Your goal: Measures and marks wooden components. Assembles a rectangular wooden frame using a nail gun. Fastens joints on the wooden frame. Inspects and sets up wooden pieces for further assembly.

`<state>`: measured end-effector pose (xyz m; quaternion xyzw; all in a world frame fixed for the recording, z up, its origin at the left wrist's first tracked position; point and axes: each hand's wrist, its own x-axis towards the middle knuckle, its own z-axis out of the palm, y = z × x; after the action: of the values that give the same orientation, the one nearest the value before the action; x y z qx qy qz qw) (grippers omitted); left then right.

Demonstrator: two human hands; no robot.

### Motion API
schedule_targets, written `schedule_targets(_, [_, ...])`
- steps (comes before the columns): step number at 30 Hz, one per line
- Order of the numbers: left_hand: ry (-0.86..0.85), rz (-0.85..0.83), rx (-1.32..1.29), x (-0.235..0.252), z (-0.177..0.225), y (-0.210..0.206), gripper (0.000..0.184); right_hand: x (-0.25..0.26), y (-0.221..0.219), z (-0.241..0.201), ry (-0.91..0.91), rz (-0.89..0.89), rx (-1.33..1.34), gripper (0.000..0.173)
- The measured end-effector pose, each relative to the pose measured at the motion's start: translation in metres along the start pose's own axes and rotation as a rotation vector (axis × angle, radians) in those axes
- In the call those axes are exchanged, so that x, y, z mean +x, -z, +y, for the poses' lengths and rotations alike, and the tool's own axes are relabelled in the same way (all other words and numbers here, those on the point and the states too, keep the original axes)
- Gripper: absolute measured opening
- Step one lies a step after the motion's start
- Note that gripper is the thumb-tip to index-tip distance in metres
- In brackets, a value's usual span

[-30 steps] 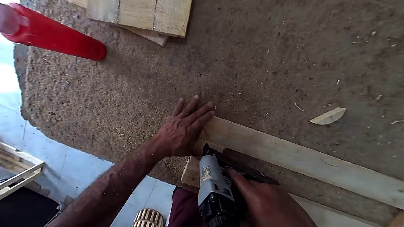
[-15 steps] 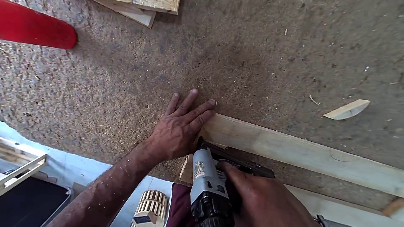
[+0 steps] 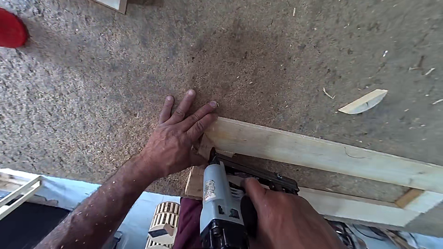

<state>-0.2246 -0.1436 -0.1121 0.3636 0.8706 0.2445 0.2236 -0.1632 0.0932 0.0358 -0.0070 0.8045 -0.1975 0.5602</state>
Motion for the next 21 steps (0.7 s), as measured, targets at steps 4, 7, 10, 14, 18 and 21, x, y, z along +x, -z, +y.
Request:
schedule_targets(4, [-0.008,0.003,0.011,0.0,-0.001,-0.001,0.106,-0.003,-0.003,0.01,0.004,0.01,0.027,0.056])
schedule_targets(7, [-0.004,0.0,0.017,0.0,0.0,-0.001,0.108,-0.006,-0.005,0.017,-0.004,0.015,0.043,0.057])
schedule_targets(10, [-0.003,-0.003,0.017,0.0,0.0,0.0,0.11,-0.008,-0.006,0.022,-0.001,0.027,0.037,0.054])
schedule_targets(14, [-0.004,0.001,0.024,0.0,0.0,0.0,0.11,-0.011,-0.008,0.032,0.008,0.018,0.067,0.055])
schedule_targets(18, [-0.009,0.006,0.023,-0.001,0.0,0.0,0.11,-0.015,-0.011,0.039,0.006,0.026,0.078,0.059])
schedule_targets(21, [0.002,-0.005,0.029,-0.001,0.0,0.0,0.112,-0.016,-0.014,0.044,0.006,0.052,0.067,0.055])
